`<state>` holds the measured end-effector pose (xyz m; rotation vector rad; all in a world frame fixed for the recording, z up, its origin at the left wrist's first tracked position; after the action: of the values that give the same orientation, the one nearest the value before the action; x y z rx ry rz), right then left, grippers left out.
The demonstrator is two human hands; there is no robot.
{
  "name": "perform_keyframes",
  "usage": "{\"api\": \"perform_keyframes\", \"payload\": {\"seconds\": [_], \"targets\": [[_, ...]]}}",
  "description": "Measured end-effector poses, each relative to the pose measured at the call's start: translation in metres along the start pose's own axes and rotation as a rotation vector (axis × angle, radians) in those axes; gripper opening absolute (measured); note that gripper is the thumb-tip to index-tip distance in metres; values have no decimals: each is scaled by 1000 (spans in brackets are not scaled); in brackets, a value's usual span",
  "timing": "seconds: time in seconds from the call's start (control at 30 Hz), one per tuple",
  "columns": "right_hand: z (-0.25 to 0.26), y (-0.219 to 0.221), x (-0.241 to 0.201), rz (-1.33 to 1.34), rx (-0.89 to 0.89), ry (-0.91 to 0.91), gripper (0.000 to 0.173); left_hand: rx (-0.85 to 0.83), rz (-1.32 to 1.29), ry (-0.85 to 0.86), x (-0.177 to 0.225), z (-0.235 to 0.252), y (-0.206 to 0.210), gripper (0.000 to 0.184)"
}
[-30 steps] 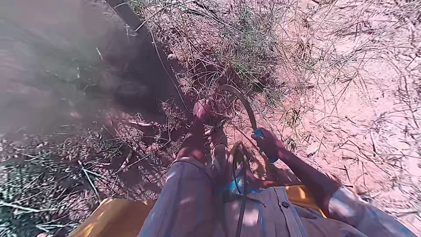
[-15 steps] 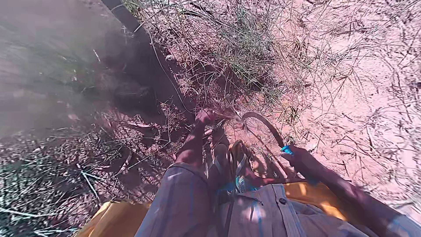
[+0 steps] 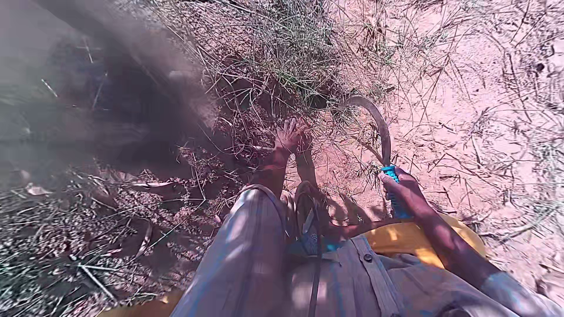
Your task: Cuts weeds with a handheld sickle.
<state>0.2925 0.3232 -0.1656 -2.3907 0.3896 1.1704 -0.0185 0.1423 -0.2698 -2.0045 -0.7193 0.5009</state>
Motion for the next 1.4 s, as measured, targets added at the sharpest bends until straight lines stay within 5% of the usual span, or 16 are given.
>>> {"api": "perform_keyframes", "payload": {"seconds": [0.17, 0.33, 0.4, 0.47, 0.6, 0.73, 0.9, 1.07, 1.17, 1.27, 1.4], "targets": [[8, 3, 4, -48, -16, 103, 42, -35, -152, -5, 28, 12, 14, 39], [13, 0, 4, 26, 12, 130, 31, 146, -831, -257, -8, -18, 0, 44], [14, -2, 3, 67, 39, 140, 29, 1, -732, -248, -20, -31, -5, 43], [15, -4, 3, 102, 47, 142, 27, -205, -359, -110, -8, -30, -6, 37], [17, -5, 4, 207, 41, 143, 24, -80, -101, -38, 35, -1, -7, 45], [15, -8, 3, 275, 73, 137, 22, -141, -203, -76, 80, 30, -1, 76], [18, -9, 3, 315, 97, 138, 19, -137, -347, -127, 115, 35, 6, 82], [23, -8, 5, 262, 78, 185, 18, 11, -468, -192, 125, 38, 16, 53], [23, -8, 11, 275, 36, 195, 20, 66, -539, -297, 109, 37, 2, 54], [22, -1, 13, 381, -33, 248, 18, -221, -517, -254, 100, 9, -56, 51], [19, 15, 9, 611, -103, 347, 18, -227, -490, -237, 98, 3, -83, 43]]}}
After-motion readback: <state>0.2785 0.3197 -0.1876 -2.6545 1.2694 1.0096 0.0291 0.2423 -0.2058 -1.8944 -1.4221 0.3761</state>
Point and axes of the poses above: each hand's wrist, its own z-axis towards the middle knuckle, its own y-axis out of the palm, x = y × z, the point moved 4 cm from there along z, towards the middle knuckle, and after that the axes turned 10 degrees about z, right-handed, at the moved point
